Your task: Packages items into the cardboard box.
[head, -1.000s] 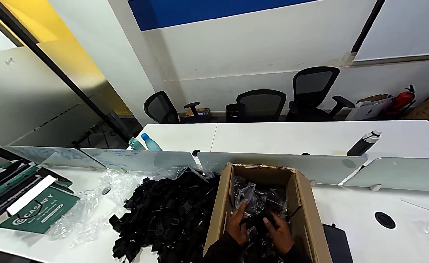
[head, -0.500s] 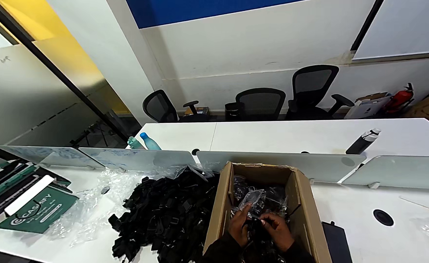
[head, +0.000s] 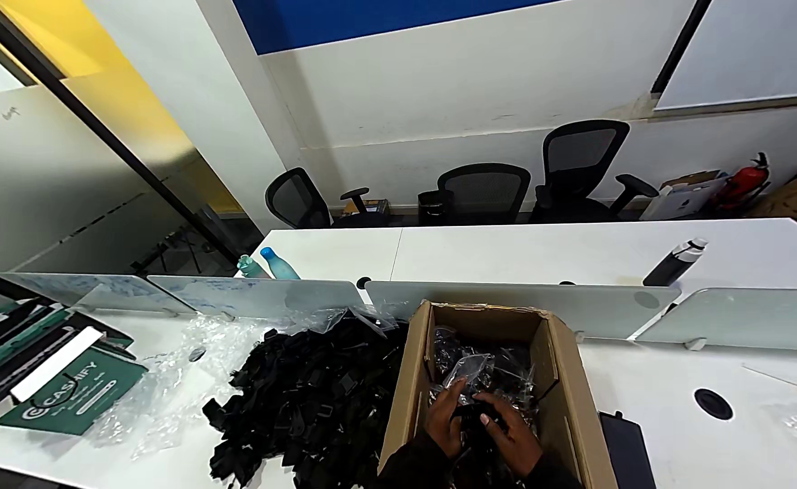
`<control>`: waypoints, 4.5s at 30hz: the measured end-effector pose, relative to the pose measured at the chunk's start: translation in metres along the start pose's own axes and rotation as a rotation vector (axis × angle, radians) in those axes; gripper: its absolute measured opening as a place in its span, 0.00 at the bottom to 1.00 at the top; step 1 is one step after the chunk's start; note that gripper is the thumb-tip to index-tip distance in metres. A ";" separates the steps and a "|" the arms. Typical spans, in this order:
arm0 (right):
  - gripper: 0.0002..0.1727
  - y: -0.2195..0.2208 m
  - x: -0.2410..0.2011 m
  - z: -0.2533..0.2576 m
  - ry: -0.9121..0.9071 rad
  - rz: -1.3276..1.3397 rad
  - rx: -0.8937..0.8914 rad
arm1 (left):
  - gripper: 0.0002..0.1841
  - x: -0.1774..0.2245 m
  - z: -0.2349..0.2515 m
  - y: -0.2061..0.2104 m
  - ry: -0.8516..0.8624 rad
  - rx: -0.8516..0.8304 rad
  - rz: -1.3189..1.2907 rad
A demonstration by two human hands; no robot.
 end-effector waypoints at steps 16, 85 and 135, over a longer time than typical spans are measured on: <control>0.25 0.006 0.019 -0.003 0.206 -0.076 -0.097 | 0.36 0.003 -0.001 0.002 0.017 -0.038 -0.009; 0.47 -0.013 0.063 -0.004 0.743 0.499 0.358 | 0.52 -0.018 -0.011 0.033 -0.510 -0.441 -0.139; 0.15 0.020 -0.010 -0.005 -0.184 -0.223 -0.085 | 0.28 -0.051 -0.002 0.007 -0.596 -0.055 -0.209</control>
Point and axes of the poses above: each hand's wrist, its own z-axis towards the middle knuckle, its own y-axis out of the palm, x = y × z, the point moved 9 cm from there along z, towards the middle knuckle, and after that the axes turned 10 degrees about x, right-handed, at the moved point
